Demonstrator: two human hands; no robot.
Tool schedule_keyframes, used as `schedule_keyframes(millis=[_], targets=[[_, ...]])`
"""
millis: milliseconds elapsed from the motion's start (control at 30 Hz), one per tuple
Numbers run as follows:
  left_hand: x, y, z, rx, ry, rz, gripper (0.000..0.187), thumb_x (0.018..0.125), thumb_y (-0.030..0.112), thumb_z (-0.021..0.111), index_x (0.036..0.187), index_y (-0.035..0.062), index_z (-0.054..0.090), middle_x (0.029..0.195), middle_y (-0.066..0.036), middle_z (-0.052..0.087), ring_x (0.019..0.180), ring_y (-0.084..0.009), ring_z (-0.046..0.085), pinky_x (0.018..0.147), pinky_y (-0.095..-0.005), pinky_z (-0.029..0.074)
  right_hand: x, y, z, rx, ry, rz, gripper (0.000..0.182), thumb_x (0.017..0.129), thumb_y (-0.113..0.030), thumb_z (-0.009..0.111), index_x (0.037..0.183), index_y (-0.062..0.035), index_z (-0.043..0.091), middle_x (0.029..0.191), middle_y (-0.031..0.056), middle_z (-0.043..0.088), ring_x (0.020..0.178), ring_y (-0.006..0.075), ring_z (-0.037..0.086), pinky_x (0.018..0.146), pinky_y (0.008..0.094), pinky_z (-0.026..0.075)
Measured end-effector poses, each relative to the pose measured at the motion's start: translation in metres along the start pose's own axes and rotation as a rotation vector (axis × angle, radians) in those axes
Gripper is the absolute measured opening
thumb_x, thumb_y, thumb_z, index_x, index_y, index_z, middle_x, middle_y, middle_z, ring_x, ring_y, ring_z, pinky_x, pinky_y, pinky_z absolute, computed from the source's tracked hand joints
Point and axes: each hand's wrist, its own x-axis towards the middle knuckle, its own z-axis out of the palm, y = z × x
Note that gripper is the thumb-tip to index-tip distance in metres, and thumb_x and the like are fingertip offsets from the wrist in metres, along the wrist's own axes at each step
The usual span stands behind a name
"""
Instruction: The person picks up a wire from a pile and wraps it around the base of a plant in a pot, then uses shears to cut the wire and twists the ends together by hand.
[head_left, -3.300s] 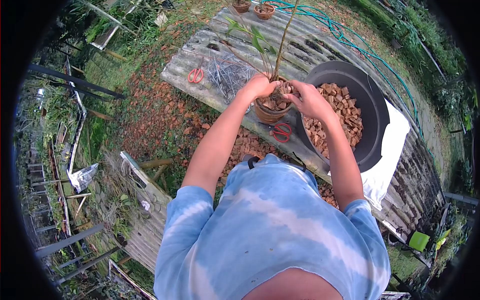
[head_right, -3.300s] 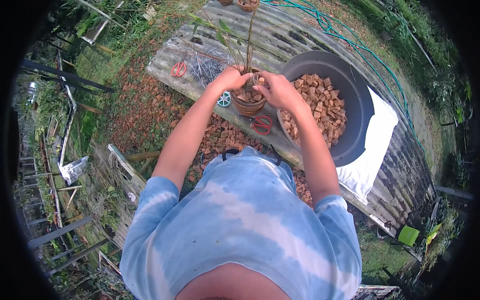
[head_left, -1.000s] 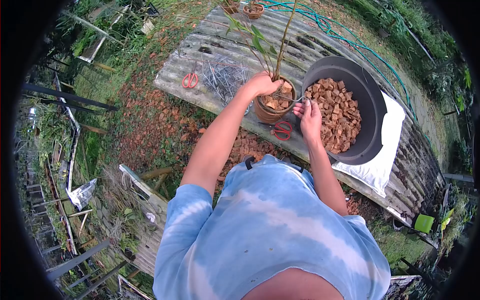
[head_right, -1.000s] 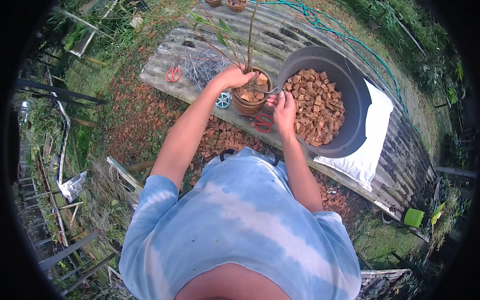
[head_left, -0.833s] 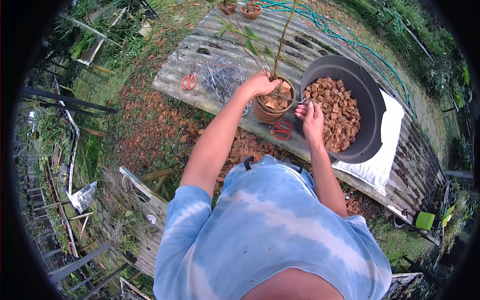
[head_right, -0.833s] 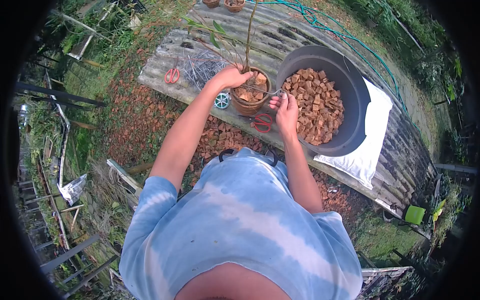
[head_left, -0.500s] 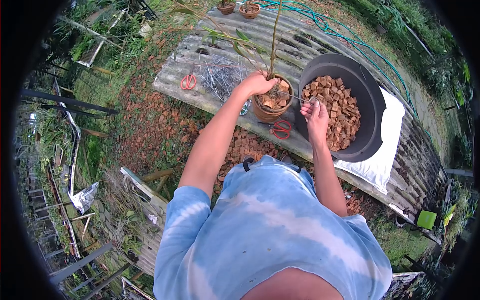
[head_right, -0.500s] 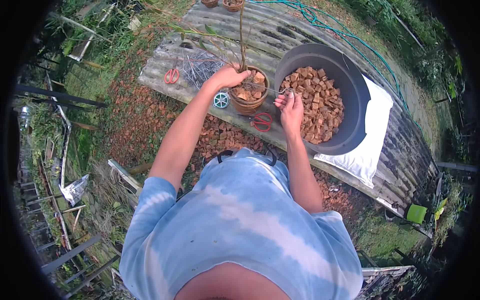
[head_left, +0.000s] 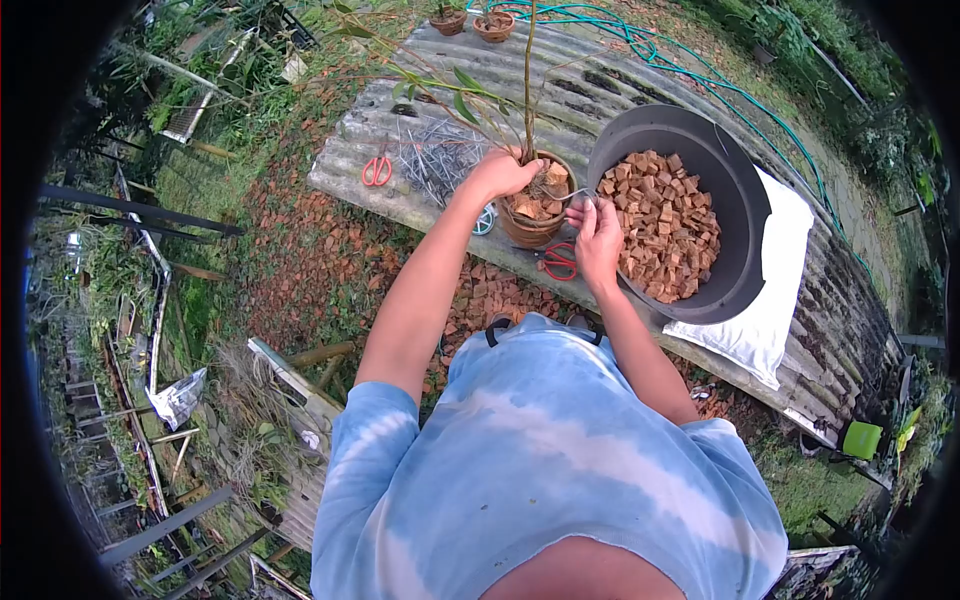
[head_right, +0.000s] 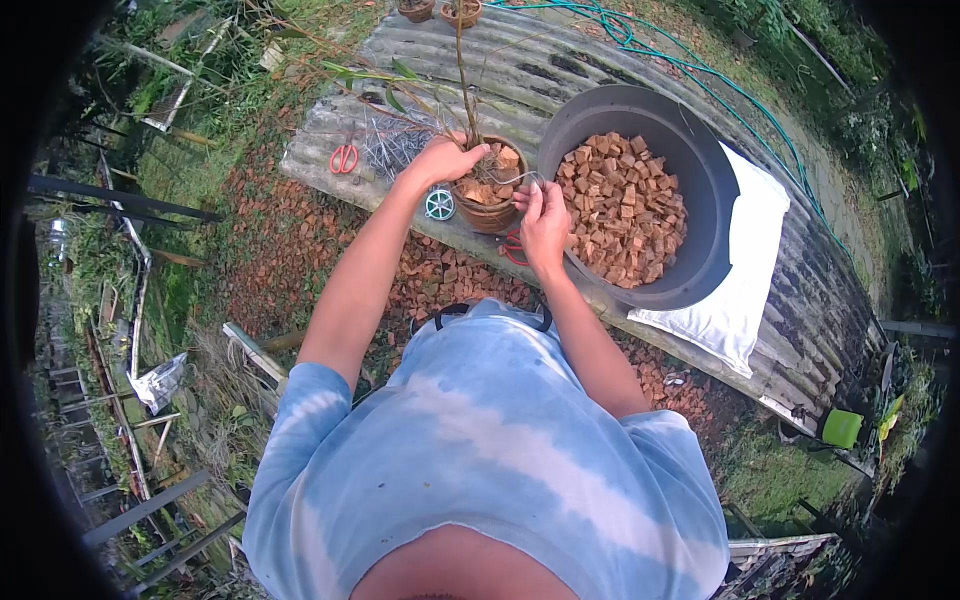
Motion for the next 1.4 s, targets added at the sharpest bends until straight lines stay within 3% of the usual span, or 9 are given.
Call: schedule_keyframes(millis=[33, 133, 267, 367, 467, 567, 967, 1200, 1400], targets=[[-0.002, 0.002, 0.000, 0.011, 0.024, 0.007, 0.058, 0.091, 0.056, 0.063, 0.113, 0.0035, 0.073, 0.096, -0.020, 0.075, 0.102, -0.0359, 0.071, 0.091, -0.0427, 0.053, -0.003, 0.000, 0.002, -0.035, -0.008, 0.020, 0.020, 0.108, -0.011, 0.050, 0.108, 0.0057, 0.060, 0.095, 0.0138, 0.073, 0.085, 0.0172, 0.074, 0.077, 0.0298, 0.060], [-0.008, 0.008, -0.001, 0.035, 0.036, -0.041, 0.054, 0.092, 0.051, 0.063, 0.118, 0.0038, 0.072, 0.118, -0.025, 0.070, 0.116, -0.0402, 0.065, 0.097, -0.0453, 0.052, -0.004, 0.006, 0.000, -0.257, -0.024, 0.007, 0.020, 0.103, -0.014, 0.057, 0.104, 0.0050, 0.064, 0.084, 0.0171, 0.074, 0.080, 0.0250, 0.076, 0.073, 0.0370, 0.059], [-0.013, 0.012, -0.003, 0.011, 0.031, -0.026, 0.053, 0.093, 0.050, 0.063, 0.116, 0.0036, 0.072, 0.118, -0.025, 0.070, 0.116, -0.0402, 0.065, 0.097, -0.0457, 0.052, -0.004, 0.002, -0.006, -0.586, -0.086, 0.063, 0.024, 0.100, -0.019, 0.060, 0.100, 0.0043, 0.067, 0.076, 0.0222, 0.072, 0.075, 0.0366, 0.074, 0.072, 0.0453, 0.057], [-0.012, 0.009, 0.001, 0.016, 0.057, 0.004, 0.051, 0.093, 0.050, 0.063, 0.117, 0.0055, 0.072, 0.118, -0.025, 0.070, 0.116, -0.0404, 0.065, 0.098, -0.0458, 0.051, -0.005, -0.002, -0.005, -0.563, -0.100, 0.116, 0.027, 0.100, -0.021, 0.060, 0.097, 0.0040, 0.068, 0.075, 0.0240, 0.071, 0.075, 0.0403, 0.072, 0.072, 0.0478, 0.056], [-0.010, 0.005, 0.004, 0.027, 0.066, -0.001, 0.050, 0.093, 0.050, 0.062, 0.119, 0.0081, 0.072, 0.119, -0.023, 0.070, 0.116, -0.0406, 0.064, 0.098, -0.0459, 0.051, -0.001, 0.002, -0.008, -0.775, -0.128, 0.035, 0.027, 0.100, -0.022, 0.062, 0.093, 0.0040, 0.067, 0.075, 0.0230, 0.071, 0.075, 0.0384, 0.073, 0.069, 0.0462, 0.056], [-0.012, 0.008, 0.000, 0.023, 0.054, 0.007, 0.050, 0.093, 0.050, 0.062, 0.120, 0.0095, 0.072, 0.121, -0.022, 0.070, 0.117, -0.0404, 0.064, 0.098, -0.0458, 0.051, -0.005, -0.008, -0.013, -0.477, -0.132, 0.127, 0.028, 0.100, -0.022, 0.064, 0.091, 0.0038, 0.066, 0.076, 0.0226, 0.072, 0.076, 0.0360, 0.074, 0.068, 0.0442, 0.057], [0.001, -0.004, 0.006, 0.026, 0.039, 0.062, 0.054, 0.091, 0.055, 0.063, 0.124, 0.0131, 0.072, 0.121, -0.022, 0.071, 0.116, -0.0399, 0.065, 0.099, -0.0447, 0.051, -0.020, 0.027, 0.009, -0.196, 0.072, 0.020, 0.021, 0.103, -0.018, 0.059, 0.096, 0.0012, 0.063, 0.076, 0.0144, 0.072, 0.073, 0.0228, 0.075, 0.065, 0.0374, 0.055], [-0.003, 0.001, 0.004, 0.009, 0.039, 0.045, 0.052, 0.093, 0.052, 0.063, 0.119, 0.0086, 0.073, 0.122, -0.023, 0.069, 0.118, -0.0393, 0.064, 0.100, -0.0449, 0.051, -0.015, -0.003, -0.005, -0.712, -0.073, 0.051, 0.033, 0.099, -0.027, 0.065, 0.089, 0.0044, 0.063, 0.077, 0.0292, 0.067, 0.077, 0.0501, 0.066, 0.070, 0.0535, 0.052], [-0.002, 0.000, 0.002, -0.020, -0.001, 0.019, 0.051, 0.093, 0.050, 0.065, 0.122, 0.0093, 0.072, 0.126, -0.022, 0.068, 0.120, -0.0384, 0.063, 0.101, -0.0442, 0.050, -0.017, -0.001, -0.003, -0.670, -0.131, 0.036, 0.031, 0.099, -0.026, 0.063, 0.092, 0.0044, 0.063, 0.078, 0.0311, 0.066, 0.079, 0.0513, 0.066, 0.072, 0.0561, 0.051]])
